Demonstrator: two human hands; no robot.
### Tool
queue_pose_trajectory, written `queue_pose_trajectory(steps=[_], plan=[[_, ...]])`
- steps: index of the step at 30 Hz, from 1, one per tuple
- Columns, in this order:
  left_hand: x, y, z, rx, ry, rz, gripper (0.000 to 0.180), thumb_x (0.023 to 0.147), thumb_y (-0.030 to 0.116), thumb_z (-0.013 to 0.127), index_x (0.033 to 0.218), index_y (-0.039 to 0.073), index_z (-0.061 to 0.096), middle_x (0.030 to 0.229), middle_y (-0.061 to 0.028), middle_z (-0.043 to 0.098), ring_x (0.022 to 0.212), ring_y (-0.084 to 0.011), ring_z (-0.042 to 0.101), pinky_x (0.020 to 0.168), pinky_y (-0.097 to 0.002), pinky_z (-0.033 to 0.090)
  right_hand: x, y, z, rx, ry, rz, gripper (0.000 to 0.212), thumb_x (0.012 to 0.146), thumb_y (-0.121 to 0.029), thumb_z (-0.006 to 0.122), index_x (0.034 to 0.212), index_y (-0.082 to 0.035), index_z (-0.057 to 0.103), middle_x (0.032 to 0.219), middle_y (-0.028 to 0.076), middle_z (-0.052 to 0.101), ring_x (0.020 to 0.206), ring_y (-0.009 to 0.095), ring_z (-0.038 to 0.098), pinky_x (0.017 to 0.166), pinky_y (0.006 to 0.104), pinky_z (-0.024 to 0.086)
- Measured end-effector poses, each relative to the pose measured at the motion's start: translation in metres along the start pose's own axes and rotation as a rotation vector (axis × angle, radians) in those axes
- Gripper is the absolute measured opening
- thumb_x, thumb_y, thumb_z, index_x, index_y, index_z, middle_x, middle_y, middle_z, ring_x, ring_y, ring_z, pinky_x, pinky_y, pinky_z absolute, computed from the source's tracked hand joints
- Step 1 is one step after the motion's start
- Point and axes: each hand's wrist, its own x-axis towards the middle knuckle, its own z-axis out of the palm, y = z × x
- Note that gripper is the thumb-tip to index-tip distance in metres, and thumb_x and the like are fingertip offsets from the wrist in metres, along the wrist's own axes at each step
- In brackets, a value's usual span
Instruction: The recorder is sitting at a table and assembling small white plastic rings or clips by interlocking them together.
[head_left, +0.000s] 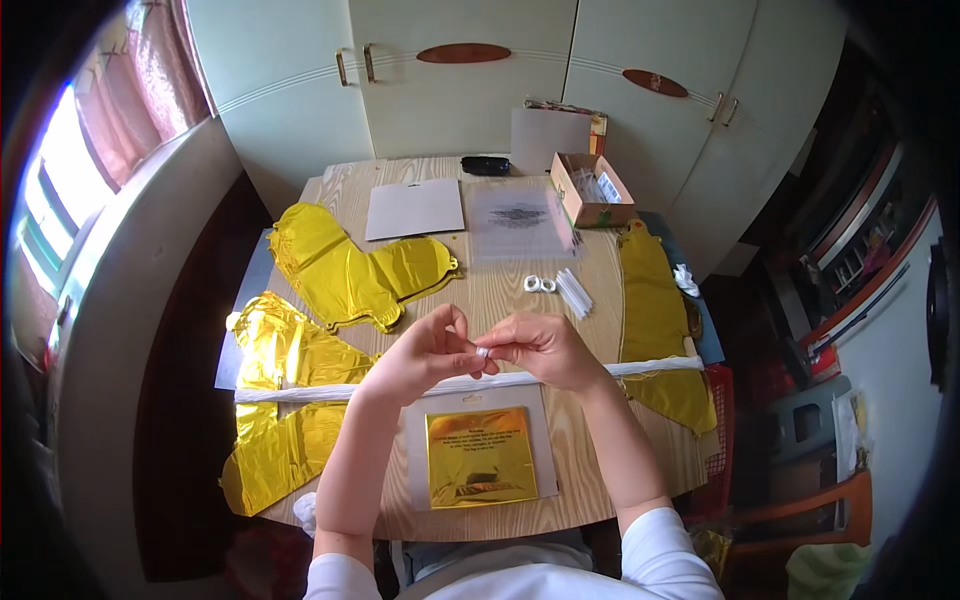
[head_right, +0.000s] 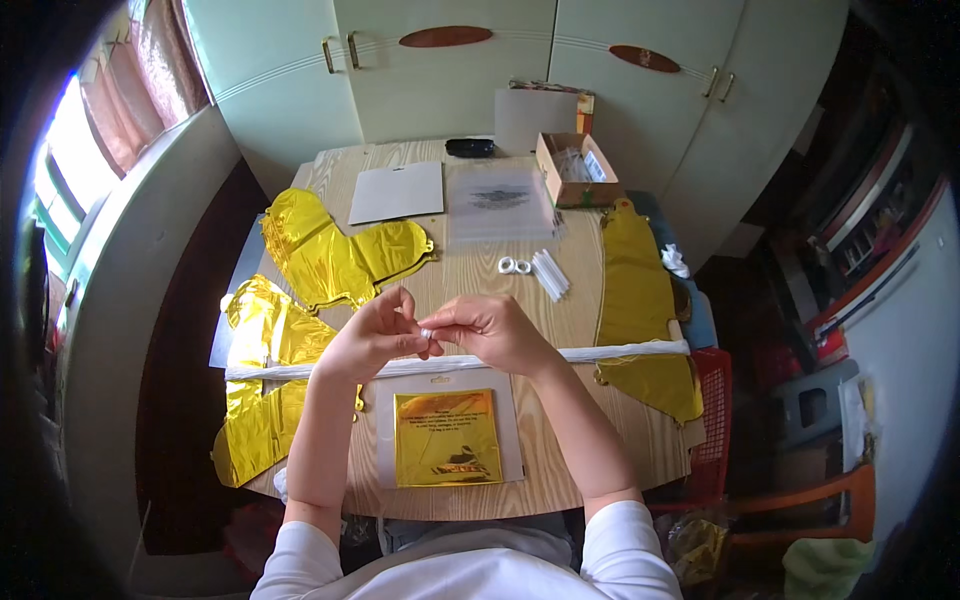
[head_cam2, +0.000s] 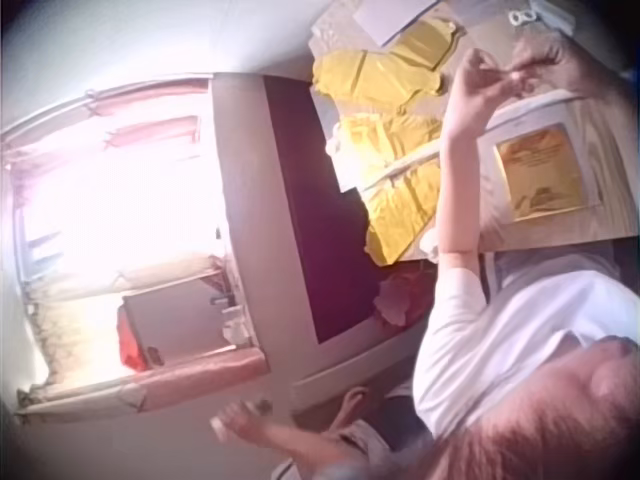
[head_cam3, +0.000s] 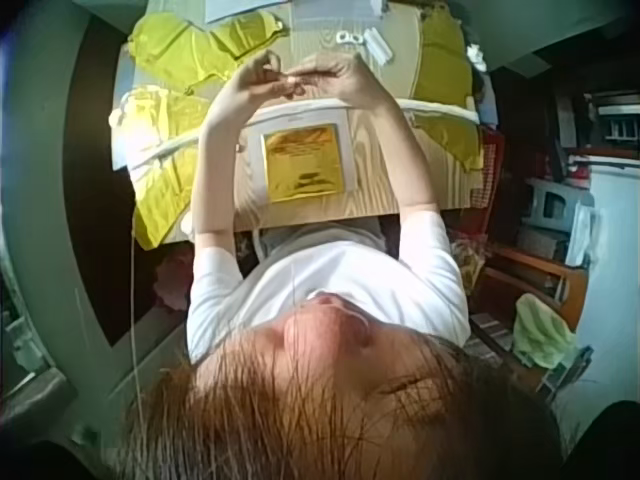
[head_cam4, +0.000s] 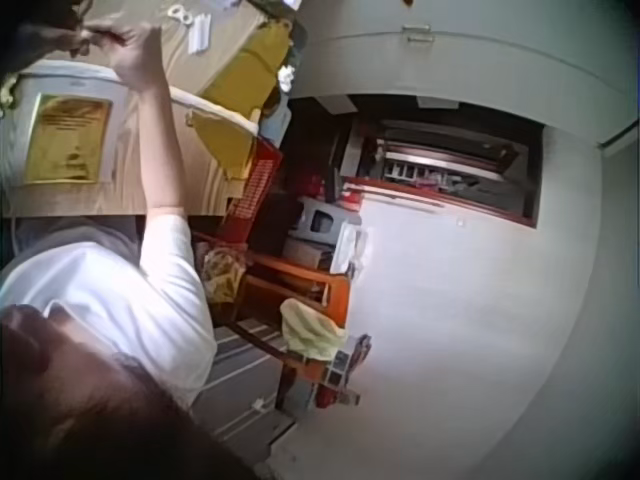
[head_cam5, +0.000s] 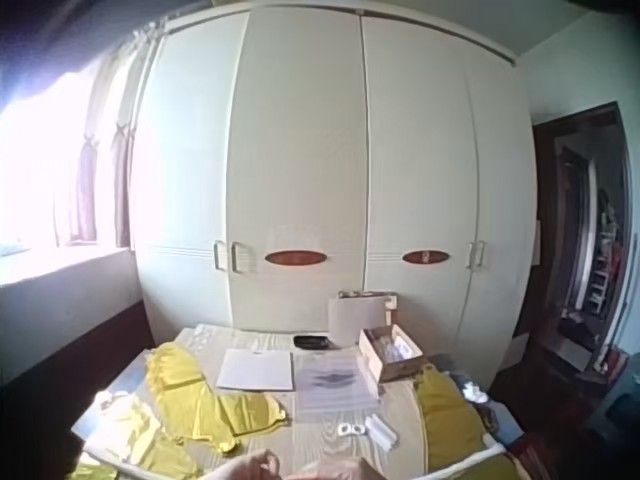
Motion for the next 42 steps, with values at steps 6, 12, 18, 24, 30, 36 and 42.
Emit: queue_pose_trajectory(steps=[6, 12, 18, 24, 30, 36, 42], plan=[[0.004, -0.003, 0.006, -0.075, 0.044, 0.027, 0.025, 0.081, -0.001, 0.060, 0.094, 0.006, 0.040, 0.088, -0.0138, 0.064, 0.080, -0.0139, 0.060, 0.068, -0.0232, 0.045, 0.001, -0.007, -0.008, -0.164, -0.025, 0.050, 0.011, 0.077, -0.001, 0.065, 0.088, -0.001, 0.067, 0.078, 0.006, 0.065, 0.073, 0.013, 0.061, 0.065, 0.0252, 0.049], [0.006, 0.005, -0.003, 0.045, 0.391, 0.198, 0.017, 0.084, 0.007, 0.057, 0.095, 0.008, 0.045, 0.097, -0.0108, 0.062, 0.079, -0.0110, 0.057, 0.069, -0.0230, 0.042, 0.008, 0.052, -0.045, -0.367, 0.213, 0.370, 0.013, 0.081, -0.014, 0.062, 0.087, -0.004, 0.068, 0.078, 0.008, 0.067, 0.069, 0.016, 0.063, 0.063, 0.0283, 0.048], [-0.005, 0.017, -0.010, -0.012, 0.394, 0.262, 0.011, 0.085, 0.008, 0.057, 0.092, 0.009, 0.049, 0.099, -0.0092, 0.062, 0.084, -0.0099, 0.055, 0.071, -0.0220, 0.041, 0.008, 0.136, -0.060, -0.716, 0.169, 0.586, 0.013, 0.078, -0.019, 0.063, 0.086, -0.012, 0.070, 0.084, 0.009, 0.066, 0.078, 0.025, 0.063, 0.071, 0.0339, 0.048], [-0.009, 0.020, -0.014, -0.033, 0.394, 0.274, 0.008, 0.085, 0.008, 0.057, 0.090, 0.008, 0.052, 0.099, -0.0081, 0.061, 0.083, -0.0084, 0.054, 0.071, -0.0211, 0.041, 0.000, 0.169, -0.057, -0.900, 0.202, 0.435, 0.013, 0.070, -0.014, 0.067, 0.082, -0.009, 0.070, 0.074, 0.010, 0.060, 0.079, 0.028, 0.056, 0.073, 0.0355, 0.045], [-0.010, 0.022, -0.011, -0.034, 0.384, 0.290, 0.007, 0.084, 0.010, 0.058, 0.087, 0.008, 0.052, 0.098, -0.0068, 0.061, 0.082, -0.0074, 0.053, 0.072, -0.0211, 0.040, -0.008, 0.183, -0.058, -0.983, 0.300, 0.237, 0.005, 0.071, -0.011, 0.065, 0.073, -0.006, 0.064, 0.074, 0.010, 0.059, 0.077, 0.029, 0.054, 0.072, 0.0379, 0.044], [-0.010, 0.021, -0.012, -0.035, 0.383, 0.305, 0.005, 0.085, 0.008, 0.057, 0.088, 0.007, 0.053, 0.097, -0.0073, 0.061, 0.080, -0.0069, 0.053, 0.070, -0.0205, 0.039, -0.011, 0.178, -0.052, -1.107, 0.318, 0.169, 0.002, 0.073, -0.010, 0.062, 0.073, -0.009, 0.063, 0.077, 0.006, 0.060, 0.081, 0.026, 0.056, 0.071, 0.0365, 0.046], [-0.009, 0.023, -0.013, -0.031, 0.402, 0.328, 0.004, 0.085, 0.006, 0.055, 0.088, 0.007, 0.053, 0.097, -0.0073, 0.061, 0.079, -0.0068, 0.052, 0.069, -0.0203, 0.039, -0.010, 0.147, -0.044, -1.104, 0.314, 0.144, 0.005, 0.076, -0.008, 0.060, 0.079, -0.010, 0.064, 0.082, 0.004, 0.062, 0.079, 0.020, 0.059, 0.068, 0.0313, 0.050]])
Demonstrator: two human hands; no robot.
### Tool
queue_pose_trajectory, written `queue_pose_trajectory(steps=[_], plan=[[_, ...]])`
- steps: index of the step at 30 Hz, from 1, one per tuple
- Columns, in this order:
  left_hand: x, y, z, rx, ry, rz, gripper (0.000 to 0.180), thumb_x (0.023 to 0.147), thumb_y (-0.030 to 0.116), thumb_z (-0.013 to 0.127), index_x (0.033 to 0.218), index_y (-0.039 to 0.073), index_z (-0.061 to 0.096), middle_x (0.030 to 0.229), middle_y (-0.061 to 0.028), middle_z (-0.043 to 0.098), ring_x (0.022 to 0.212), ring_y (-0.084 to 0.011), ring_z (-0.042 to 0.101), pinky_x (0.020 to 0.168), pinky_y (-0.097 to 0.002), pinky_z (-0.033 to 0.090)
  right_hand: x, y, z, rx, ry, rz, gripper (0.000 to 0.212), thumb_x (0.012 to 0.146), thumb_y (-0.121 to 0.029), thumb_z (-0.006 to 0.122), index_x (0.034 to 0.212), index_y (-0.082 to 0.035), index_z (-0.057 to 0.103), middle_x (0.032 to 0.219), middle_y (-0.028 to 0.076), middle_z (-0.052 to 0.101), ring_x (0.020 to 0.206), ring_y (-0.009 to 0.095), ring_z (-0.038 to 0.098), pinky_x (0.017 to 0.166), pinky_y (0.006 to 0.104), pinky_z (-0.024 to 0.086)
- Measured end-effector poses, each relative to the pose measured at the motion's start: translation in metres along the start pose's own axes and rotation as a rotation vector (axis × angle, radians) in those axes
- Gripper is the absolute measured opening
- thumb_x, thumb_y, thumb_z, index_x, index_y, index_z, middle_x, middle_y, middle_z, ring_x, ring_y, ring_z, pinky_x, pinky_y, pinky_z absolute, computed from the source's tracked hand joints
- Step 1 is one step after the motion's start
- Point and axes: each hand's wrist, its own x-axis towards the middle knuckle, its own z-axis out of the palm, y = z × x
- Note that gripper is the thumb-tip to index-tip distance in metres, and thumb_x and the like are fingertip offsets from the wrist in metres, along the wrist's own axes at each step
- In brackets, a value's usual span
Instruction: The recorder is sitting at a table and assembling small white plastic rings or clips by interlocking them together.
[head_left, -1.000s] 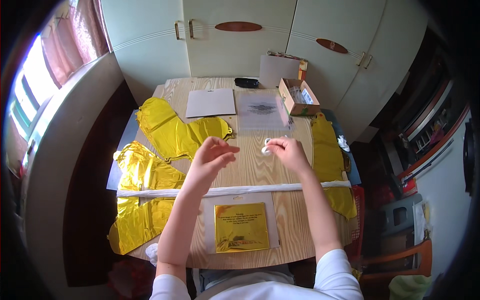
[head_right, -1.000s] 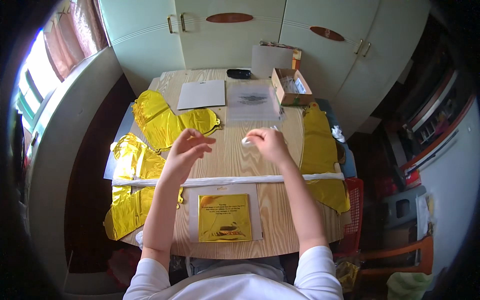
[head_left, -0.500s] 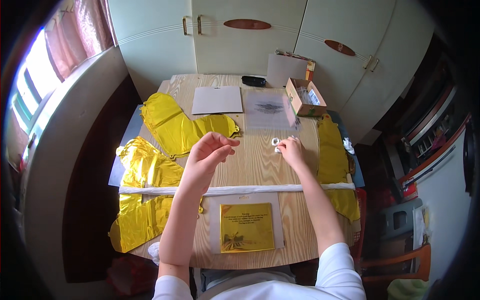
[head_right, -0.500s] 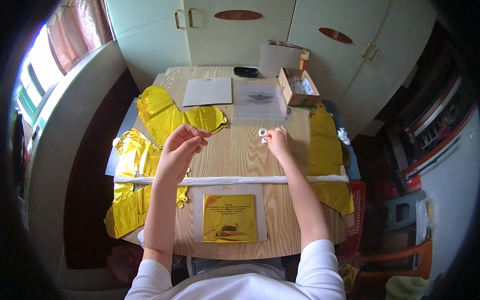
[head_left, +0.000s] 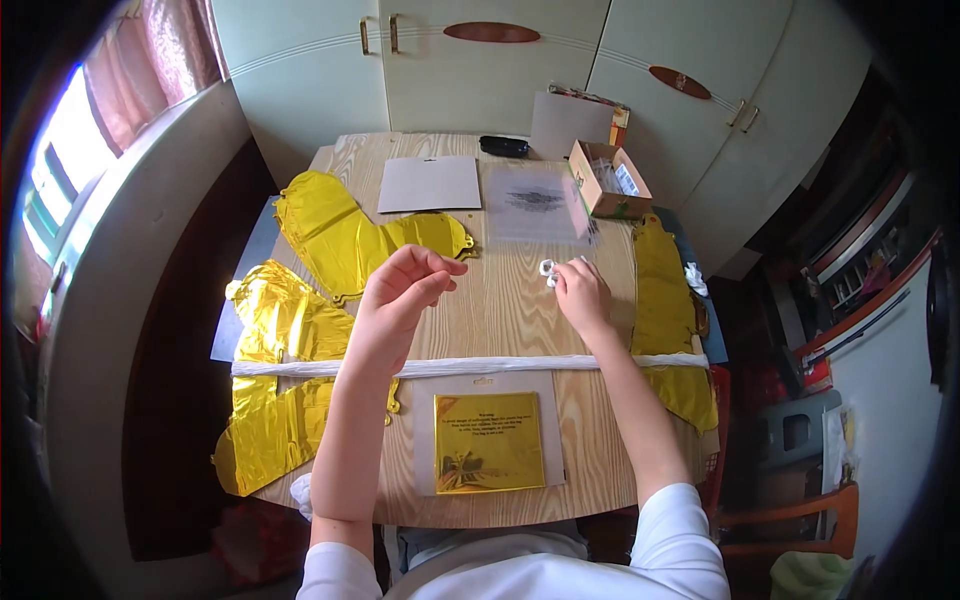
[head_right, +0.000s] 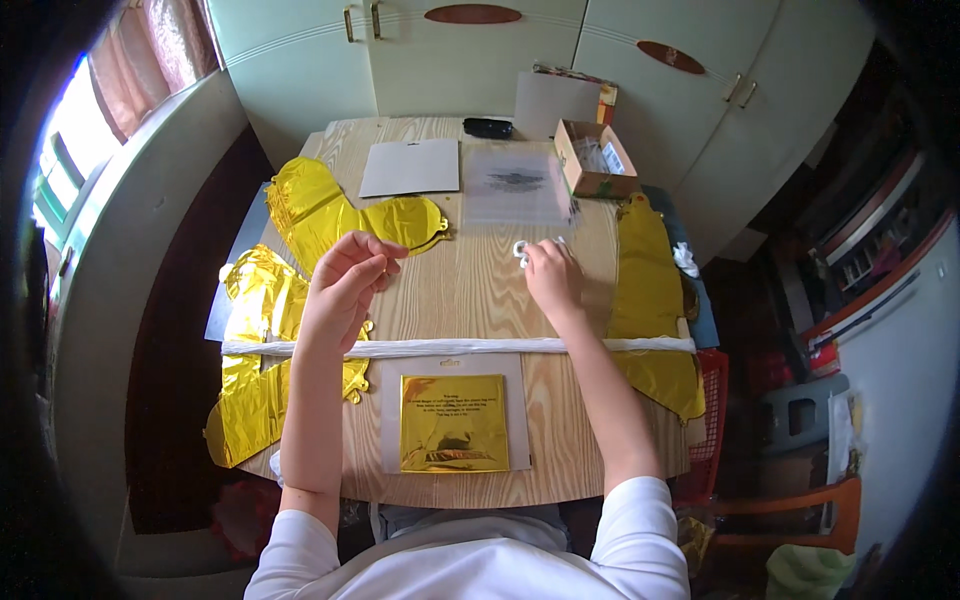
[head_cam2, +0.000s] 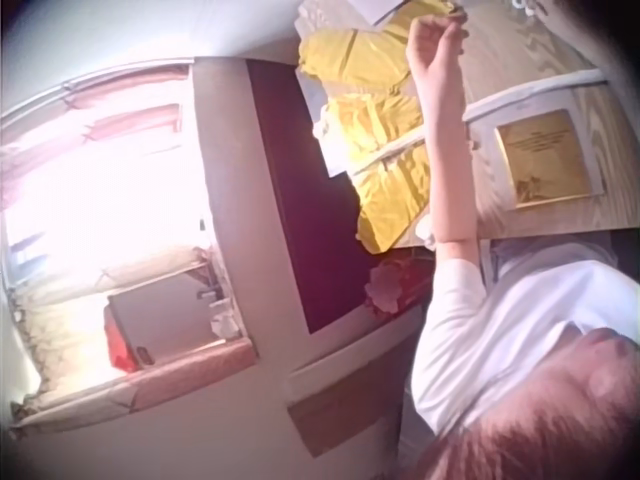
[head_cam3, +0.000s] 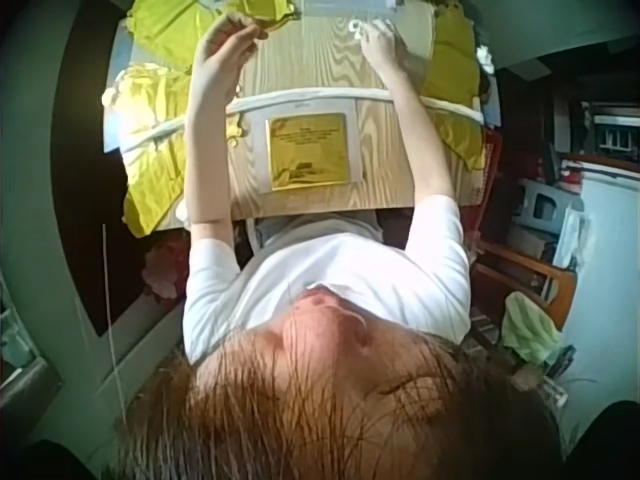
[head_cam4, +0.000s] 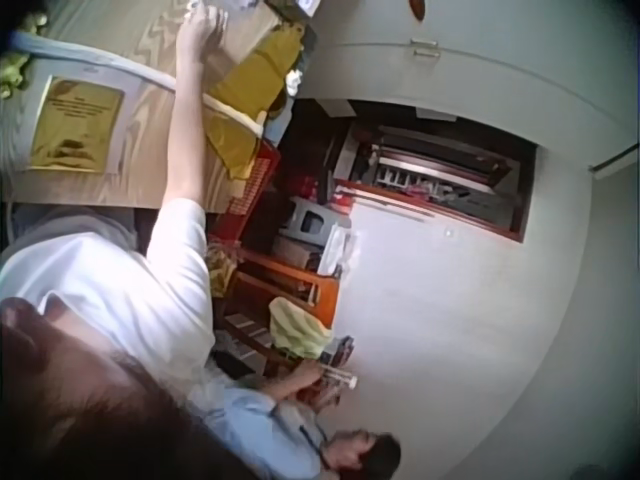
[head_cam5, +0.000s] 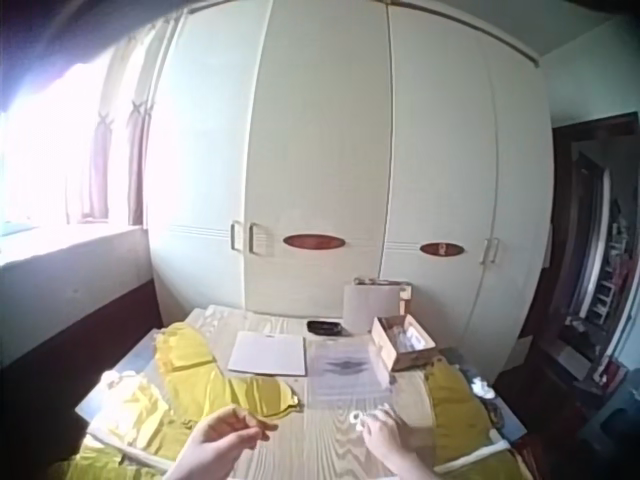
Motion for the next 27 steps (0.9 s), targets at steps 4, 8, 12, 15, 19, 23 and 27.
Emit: queue_pose_trajectory(steps=[4, 8, 12, 15, 19, 23, 27], plan=[[-0.001, 0.004, -0.004, 0.023, 0.037, 0.027, 0.005, 0.084, 0.005, 0.055, 0.089, 0.006, 0.054, 0.097, -0.0073, 0.061, 0.080, -0.0073, 0.052, 0.070, -0.0202, 0.039, -0.008, -0.082, -0.051, 0.228, -0.413, 0.044, 0.007, 0.082, -0.010, 0.058, 0.085, -0.009, 0.064, 0.084, 0.005, 0.063, 0.077, 0.015, 0.060, 0.069, 0.0259, 0.052], [-0.002, 0.005, -0.006, 0.083, 0.042, 0.045, 0.007, 0.084, 0.009, 0.057, 0.089, 0.005, 0.053, 0.096, -0.0040, 0.060, 0.085, -0.0070, 0.050, 0.081, -0.0236, 0.038, -0.042, -0.105, -0.046, 0.325, -0.464, -0.206, 0.006, 0.078, -0.013, 0.062, 0.082, -0.010, 0.066, 0.080, 0.004, 0.062, 0.076, 0.020, 0.060, 0.066, 0.0324, 0.050], [-0.001, 0.003, -0.005, 0.159, 0.011, 0.059, 0.006, 0.086, 0.008, 0.056, 0.089, 0.004, 0.053, 0.096, -0.0035, 0.060, 0.087, -0.0057, 0.049, 0.080, -0.0224, 0.039, -0.052, -0.106, -0.043, 0.295, -0.392, -0.224, 0.005, 0.075, -0.014, 0.064, 0.077, -0.010, 0.064, 0.076, 0.003, 0.061, 0.075, 0.020, 0.059, 0.065, 0.0320, 0.049], [0.000, 0.000, -0.001, 0.176, 0.026, 0.073, 0.008, 0.083, 0.008, 0.058, 0.088, 0.005, 0.053, 0.096, -0.0059, 0.060, 0.087, -0.0086, 0.052, 0.079, -0.0230, 0.038, -0.055, -0.105, -0.037, 0.245, -0.350, -0.265, 0.005, 0.075, -0.015, 0.065, 0.074, -0.010, 0.063, 0.073, 0.002, 0.060, 0.072, 0.019, 0.058, 0.064, 0.0317, 0.049], [-0.002, -0.001, -0.003, 0.231, -0.011, 0.004, 0.008, 0.085, 0.009, 0.057, 0.091, 0.004, 0.054, 0.095, -0.0043, 0.061, 0.090, -0.0074, 0.052, 0.079, -0.0229, 0.040, -0.057, -0.103, -0.027, 0.240, -0.329, -0.291, 0.007, 0.075, -0.016, 0.064, 0.072, -0.010, 0.062, 0.070, 0.002, 0.059, 0.069, 0.019, 0.058, 0.062, 0.0313, 0.048], [0.001, -0.004, 0.001, 0.343, -0.050, 0.003, 0.010, 0.086, 0.011, 0.057, 0.091, 0.004, 0.055, 0.094, -0.0032, 0.061, 0.088, -0.0072, 0.052, 0.078, -0.0226, 0.040, -0.056, -0.100, -0.029, 0.281, -0.340, -0.242, 0.008, 0.076, -0.016, 0.062, 0.072, -0.010, 0.061, 0.068, 0.003, 0.058, 0.067, 0.020, 0.058, 0.061, 0.0318, 0.048], [0.002, -0.016, -0.002, 0.464, -0.070, 0.048, 0.011, 0.085, 0.011, 0.058, 0.090, 0.002, 0.058, 0.084, -0.0020, 0.061, 0.071, -0.0072, 0.052, 0.066, -0.0222, 0.042, -0.056, -0.102, -0.032, 0.259, -0.365, -0.234, 0.006, 0.077, -0.016, 0.061, 0.076, -0.011, 0.062, 0.068, 0.003, 0.058, 0.068, 0.021, 0.058, 0.061, 0.0331, 0.048]])
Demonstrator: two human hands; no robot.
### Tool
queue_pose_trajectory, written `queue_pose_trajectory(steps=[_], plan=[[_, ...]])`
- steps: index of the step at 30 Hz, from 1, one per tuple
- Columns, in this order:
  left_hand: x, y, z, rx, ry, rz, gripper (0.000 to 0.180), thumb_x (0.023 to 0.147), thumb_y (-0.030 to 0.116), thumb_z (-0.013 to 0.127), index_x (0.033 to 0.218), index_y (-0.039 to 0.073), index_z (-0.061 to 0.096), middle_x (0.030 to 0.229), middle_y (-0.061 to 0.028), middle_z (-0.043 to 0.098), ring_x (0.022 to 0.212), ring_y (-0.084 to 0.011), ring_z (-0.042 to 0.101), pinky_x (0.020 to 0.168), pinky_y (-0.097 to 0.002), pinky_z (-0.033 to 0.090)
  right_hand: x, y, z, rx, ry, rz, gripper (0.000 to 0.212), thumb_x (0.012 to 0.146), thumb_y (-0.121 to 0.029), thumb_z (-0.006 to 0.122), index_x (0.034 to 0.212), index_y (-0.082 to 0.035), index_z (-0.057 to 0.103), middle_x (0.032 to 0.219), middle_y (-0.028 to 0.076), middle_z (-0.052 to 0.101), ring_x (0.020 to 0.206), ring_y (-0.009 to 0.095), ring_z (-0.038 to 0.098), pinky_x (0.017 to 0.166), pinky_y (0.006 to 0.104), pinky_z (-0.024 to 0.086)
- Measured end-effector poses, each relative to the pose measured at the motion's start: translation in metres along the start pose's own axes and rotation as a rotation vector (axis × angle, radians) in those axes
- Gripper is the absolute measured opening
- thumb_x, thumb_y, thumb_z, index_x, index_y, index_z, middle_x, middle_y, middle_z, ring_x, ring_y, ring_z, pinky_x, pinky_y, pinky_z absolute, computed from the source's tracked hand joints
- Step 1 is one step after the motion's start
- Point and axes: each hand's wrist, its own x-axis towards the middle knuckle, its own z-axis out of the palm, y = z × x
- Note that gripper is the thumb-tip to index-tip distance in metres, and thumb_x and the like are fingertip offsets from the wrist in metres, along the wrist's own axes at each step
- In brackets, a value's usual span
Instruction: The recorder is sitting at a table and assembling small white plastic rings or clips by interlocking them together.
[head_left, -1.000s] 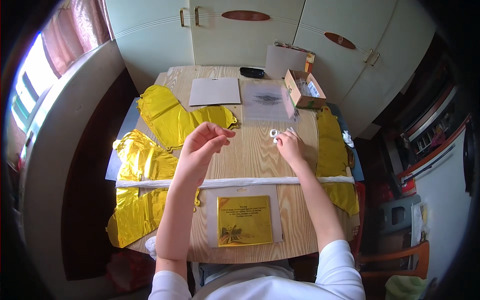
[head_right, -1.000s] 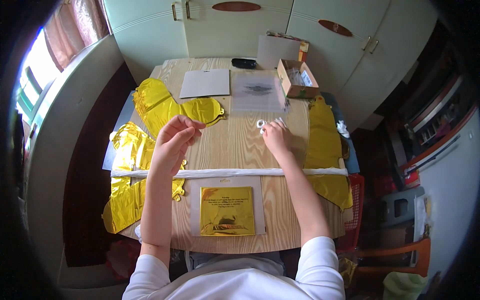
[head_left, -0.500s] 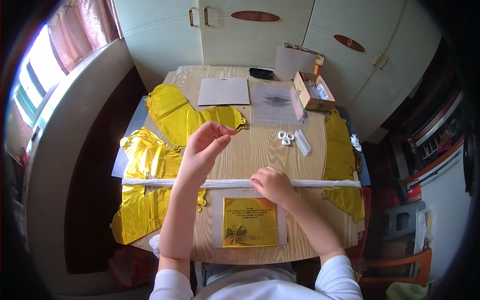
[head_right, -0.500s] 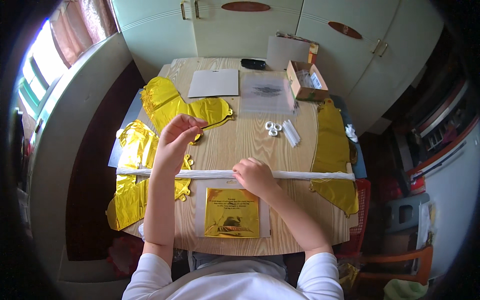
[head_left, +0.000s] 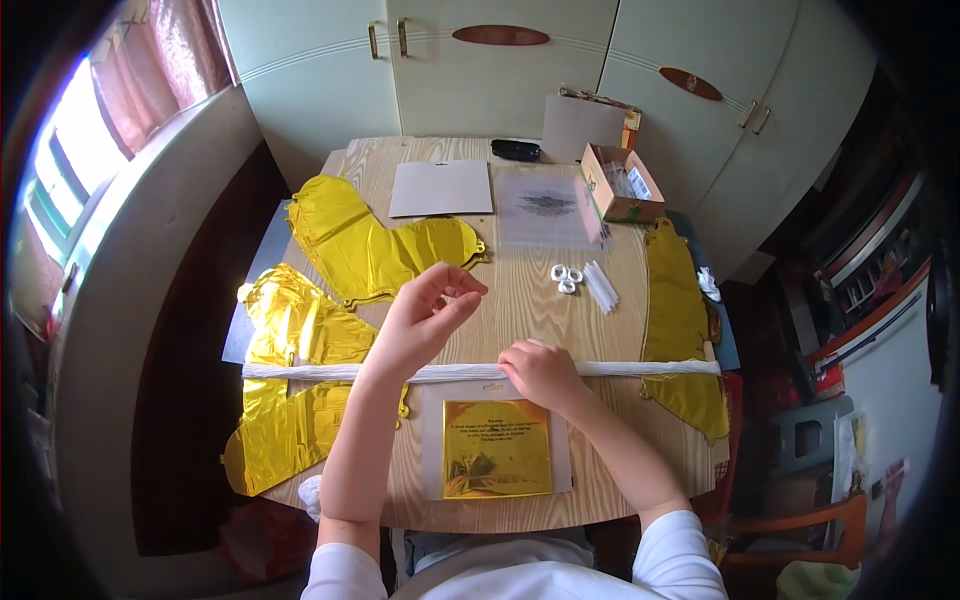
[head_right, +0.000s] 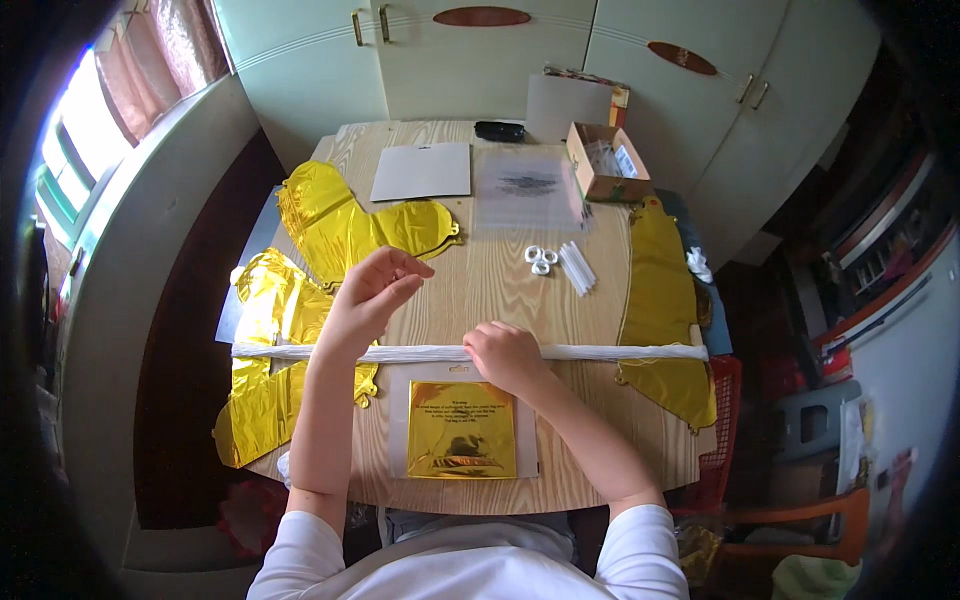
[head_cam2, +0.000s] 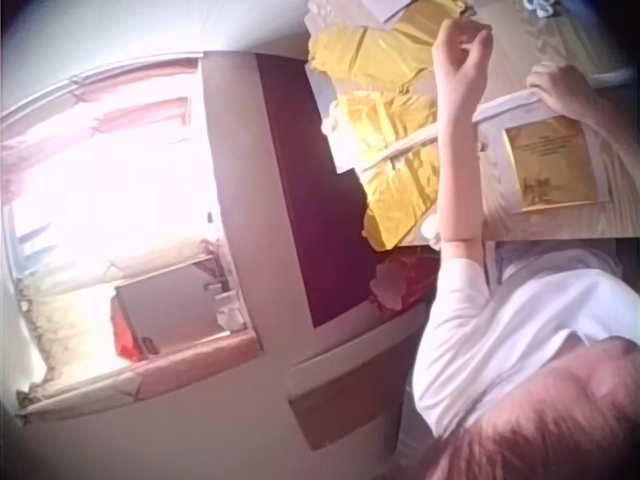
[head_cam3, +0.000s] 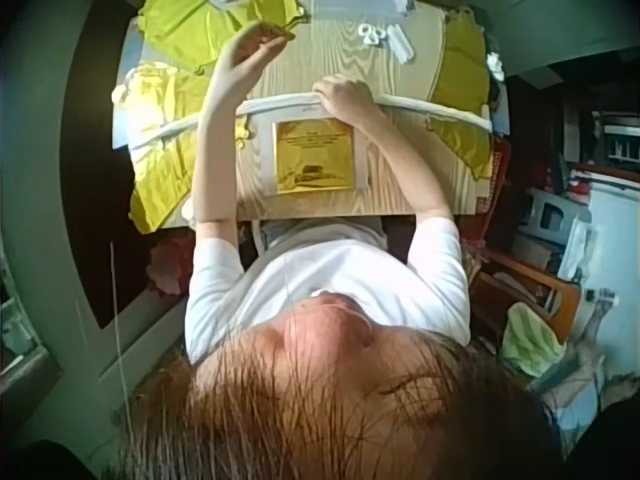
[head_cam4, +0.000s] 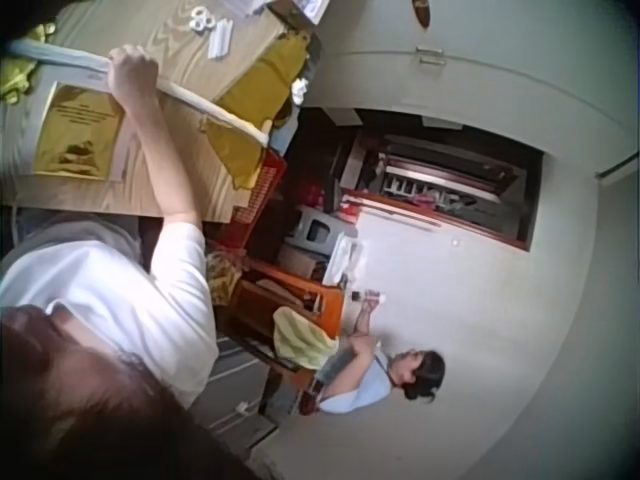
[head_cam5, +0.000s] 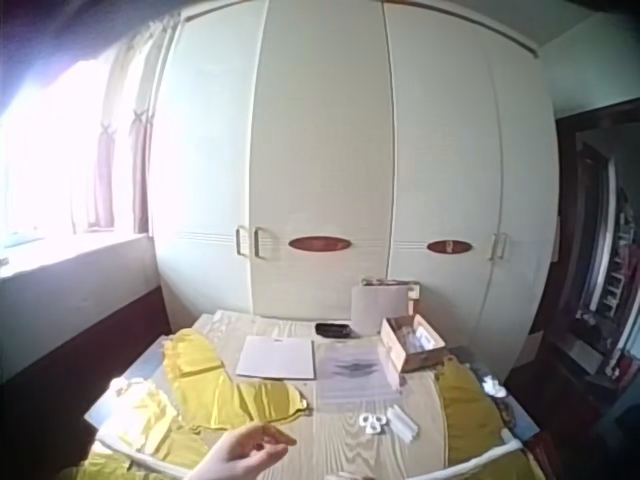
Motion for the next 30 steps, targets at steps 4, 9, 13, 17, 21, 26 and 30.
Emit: queue_pose_trajectory(steps=[4, 9, 13, 17, 21, 26, 30], plan=[[0.000, 0.009, 0.002, 0.442, -0.163, -0.088, 0.012, 0.081, 0.012, 0.060, 0.088, 0.003, 0.060, 0.077, -0.0055, 0.063, 0.066, -0.0145, 0.058, 0.059, -0.0262, 0.045, 0.001, 0.000, -0.005, 0.036, -0.055, 0.072, 0.006, 0.079, -0.016, 0.059, 0.081, -0.011, 0.062, 0.070, 0.004, 0.059, 0.070, 0.023, 0.059, 0.063, 0.0348, 0.049], [0.000, -0.038, 0.011, 0.844, -0.431, -0.144, 0.020, 0.072, 0.019, 0.066, 0.088, 0.006, 0.065, 0.081, -0.0100, 0.063, 0.077, -0.0262, 0.061, 0.070, -0.0355, 0.048, 0.002, -0.003, -0.008, 0.113, -0.055, 0.139, 0.008, 0.080, -0.015, 0.058, 0.082, -0.010, 0.063, 0.077, 0.004, 0.061, 0.075, 0.023, 0.059, 0.068, 0.0343, 0.049], [0.000, -0.056, 0.021, 0.912, -0.512, -0.147, 0.021, 0.069, 0.022, 0.068, 0.085, 0.008, 0.066, 0.082, -0.0075, 0.063, 0.082, -0.0248, 0.061, 0.072, -0.0358, 0.047, 0.002, -0.001, -0.008, 0.117, -0.026, 0.114, 0.007, 0.076, -0.012, 0.059, 0.081, -0.009, 0.063, 0.077, 0.004, 0.061, 0.078, 0.023, 0.059, 0.067, 0.0352, 0.049], [-0.001, -0.071, 0.025, 0.944, -0.504, -0.131, 0.016, 0.067, 0.019, 0.064, 0.079, 0.009, 0.065, 0.078, -0.0091, 0.063, 0.078, -0.0274, 0.061, 0.069, -0.0375, 0.048, 0.005, -0.001, -0.007, 0.168, -0.017, 0.142, 0.007, 0.074, -0.013, 0.061, 0.079, -0.009, 0.064, 0.078, 0.003, 0.062, 0.079, 0.022, 0.059, 0.068, 0.0340, 0.049], [0.000, -0.073, 0.031, 0.959, -0.507, -0.127, 0.012, 0.067, 0.017, 0.060, 0.073, 0.008, 0.064, 0.074, -0.0117, 0.063, 0.075, -0.0305, 0.061, 0.066, -0.0395, 0.048, 0.003, 0.003, -0.005, 0.191, -0.021, 0.148, 0.008, 0.072, -0.014, 0.061, 0.078, -0.010, 0.065, 0.079, 0.003, 0.062, 0.080, 0.022, 0.059, 0.070, 0.0339, 0.049], [-0.001, -0.080, 0.031, 0.961, -0.554, -0.105, 0.012, 0.066, 0.018, 0.060, 0.072, 0.008, 0.063, 0.074, -0.0127, 0.062, 0.074, -0.0312, 0.061, 0.066, -0.0396, 0.048, 0.005, 0.006, -0.004, 0.217, -0.021, 0.142, 0.008, 0.073, -0.014, 0.060, 0.078, -0.008, 0.063, 0.078, 0.004, 0.062, 0.079, 0.022, 0.058, 0.070, 0.0338, 0.049], [0.000, -0.087, 0.029, 0.974, -0.559, -0.113, 0.015, 0.065, 0.018, 0.062, 0.075, 0.007, 0.064, 0.075, -0.0127, 0.062, 0.074, -0.0306, 0.061, 0.067, -0.0392, 0.048, 0.008, 0.003, -0.012, 0.298, -0.018, 0.163, 0.010, 0.076, -0.015, 0.059, 0.080, -0.006, 0.060, 0.075, 0.007, 0.061, 0.074, 0.023, 0.059, 0.068, 0.0339, 0.048]])
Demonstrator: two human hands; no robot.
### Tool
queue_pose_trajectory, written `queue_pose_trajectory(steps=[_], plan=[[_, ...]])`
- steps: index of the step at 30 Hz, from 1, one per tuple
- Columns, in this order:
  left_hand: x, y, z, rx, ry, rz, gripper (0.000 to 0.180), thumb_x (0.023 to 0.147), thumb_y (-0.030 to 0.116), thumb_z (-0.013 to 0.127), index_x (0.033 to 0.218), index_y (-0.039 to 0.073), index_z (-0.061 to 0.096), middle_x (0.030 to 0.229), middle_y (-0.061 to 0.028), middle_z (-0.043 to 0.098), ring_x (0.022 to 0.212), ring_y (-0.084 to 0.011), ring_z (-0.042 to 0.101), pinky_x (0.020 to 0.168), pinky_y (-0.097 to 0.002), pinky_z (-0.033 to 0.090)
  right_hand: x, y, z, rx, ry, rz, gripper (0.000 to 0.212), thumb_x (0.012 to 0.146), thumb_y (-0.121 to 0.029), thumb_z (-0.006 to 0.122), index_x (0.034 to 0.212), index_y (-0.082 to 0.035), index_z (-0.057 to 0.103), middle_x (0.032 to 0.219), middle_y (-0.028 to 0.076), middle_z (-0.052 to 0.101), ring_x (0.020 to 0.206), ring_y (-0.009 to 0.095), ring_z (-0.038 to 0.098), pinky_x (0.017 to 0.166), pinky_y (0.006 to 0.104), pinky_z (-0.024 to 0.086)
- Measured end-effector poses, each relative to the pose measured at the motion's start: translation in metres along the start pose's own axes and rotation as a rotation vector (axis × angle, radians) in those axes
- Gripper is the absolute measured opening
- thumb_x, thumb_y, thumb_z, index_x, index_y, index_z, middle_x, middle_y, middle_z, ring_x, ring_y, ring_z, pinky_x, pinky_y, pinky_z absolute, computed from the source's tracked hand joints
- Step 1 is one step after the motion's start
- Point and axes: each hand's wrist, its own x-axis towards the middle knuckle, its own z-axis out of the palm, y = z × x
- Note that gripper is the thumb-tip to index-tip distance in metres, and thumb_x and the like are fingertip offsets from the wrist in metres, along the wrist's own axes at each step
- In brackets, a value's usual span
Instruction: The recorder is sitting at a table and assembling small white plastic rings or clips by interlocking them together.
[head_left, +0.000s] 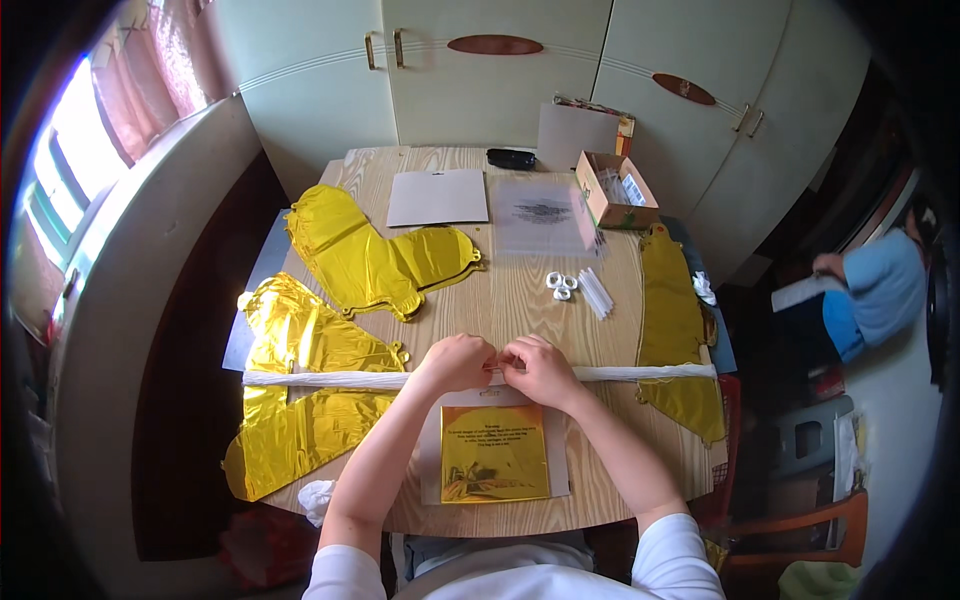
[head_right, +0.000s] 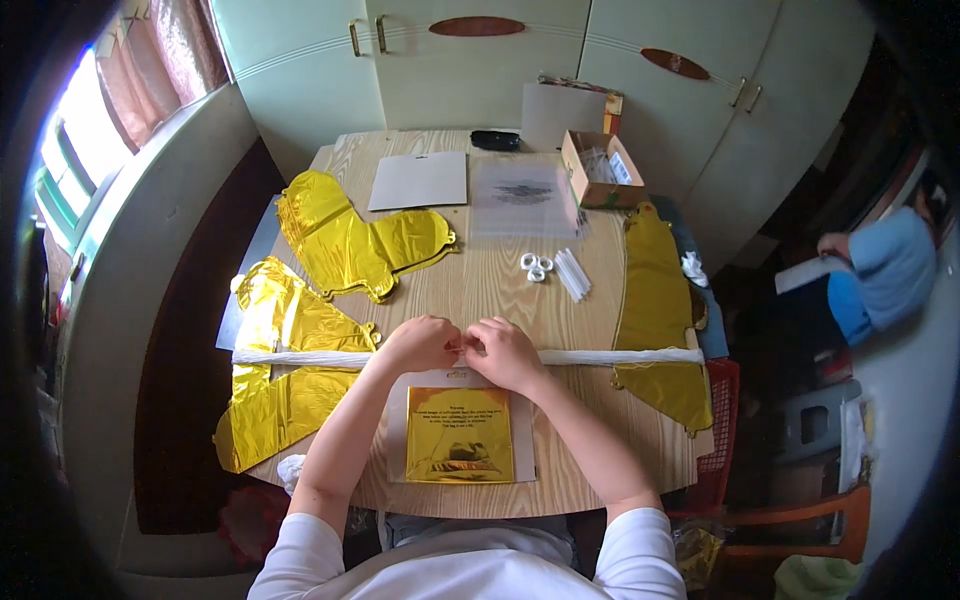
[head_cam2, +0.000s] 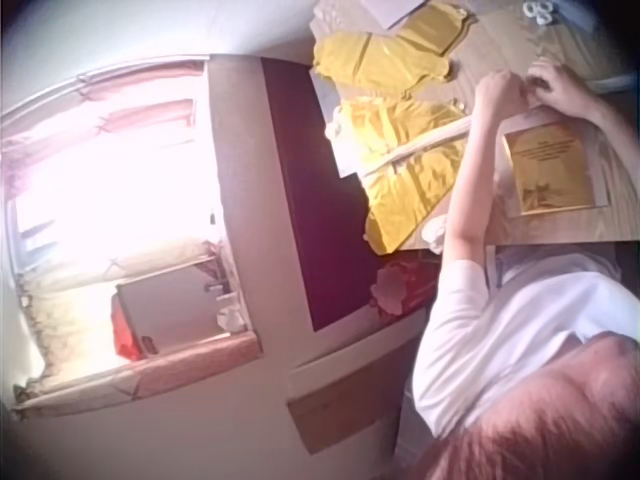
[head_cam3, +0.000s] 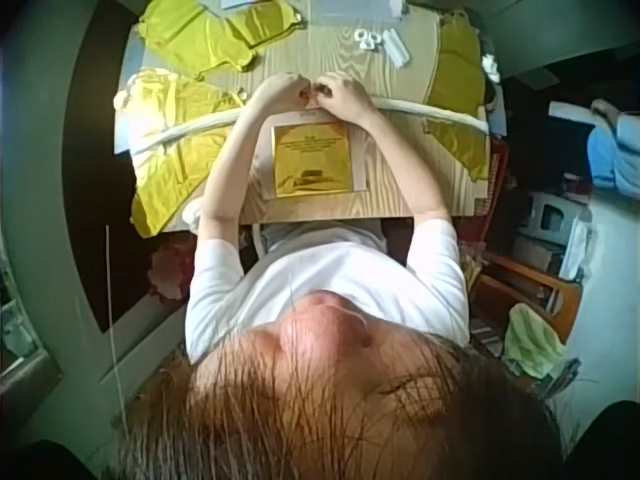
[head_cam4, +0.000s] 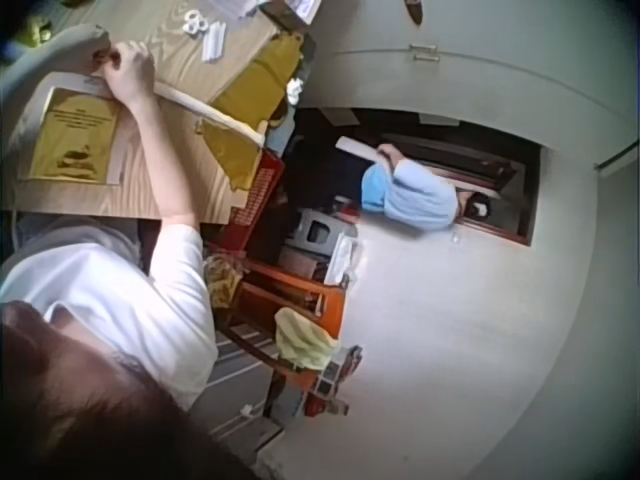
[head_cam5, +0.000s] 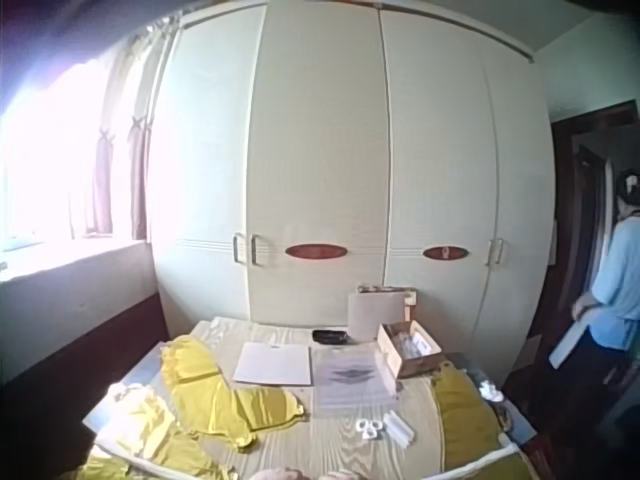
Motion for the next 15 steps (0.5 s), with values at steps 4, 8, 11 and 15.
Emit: queue_pose_trajectory(steps=[4, 8, 11, 15], plan=[[-0.005, 0.000, -0.009, -0.160, 0.104, 0.105, 0.018, 0.067, 0.017, 0.066, 0.079, 0.005, 0.065, 0.076, -0.0110, 0.062, 0.075, -0.0272, 0.060, 0.067, -0.0370, 0.048, 0.000, 0.001, -0.001, 0.228, -0.013, 0.113, 0.012, 0.080, -0.014, 0.058, 0.085, -0.003, 0.055, 0.071, 0.010, 0.060, 0.066, 0.023, 0.060, 0.062, 0.0328, 0.047], [-0.009, 0.008, -0.030, -0.335, 0.117, 0.116, 0.015, 0.073, 0.016, 0.066, 0.083, 0.004, 0.065, 0.083, -0.0089, 0.061, 0.075, -0.0220, 0.058, 0.066, -0.0316, 0.046, 0.001, -0.003, -0.016, 0.306, 0.003, 0.109, 0.014, 0.081, -0.011, 0.056, 0.092, -0.003, 0.051, 0.067, 0.008, 0.058, 0.060, 0.018, 0.057, 0.057, 0.0289, 0.045], [-0.019, 0.021, -0.052, -0.523, 0.153, 0.128, 0.015, 0.078, 0.017, 0.066, 0.087, 0.005, 0.065, 0.103, -0.0068, 0.055, 0.088, -0.0170, 0.054, 0.073, -0.0300, 0.044, 0.002, -0.012, -0.038, 0.348, -0.103, 0.130, 0.019, 0.081, -0.008, 0.054, 0.099, -0.003, 0.051, 0.070, 0.003, 0.056, 0.062, 0.011, 0.052, 0.058, 0.0263, 0.044], [-0.019, 0.038, -0.047, -0.767, 0.289, 0.248, 0.015, 0.079, 0.018, 0.068, 0.086, 0.006, 0.064, 0.124, -0.0101, 0.042, 0.113, -0.0209, 0.040, 0.094, -0.0351, 0.033, 0.000, -0.022, -0.049, 0.684, -0.225, 0.096, 0.033, 0.081, -0.007, 0.054, 0.113, -0.001, 0.049, 0.090, 0.002, 0.058, 0.082, 0.009, 0.053, 0.070, 0.0256, 0.045]])
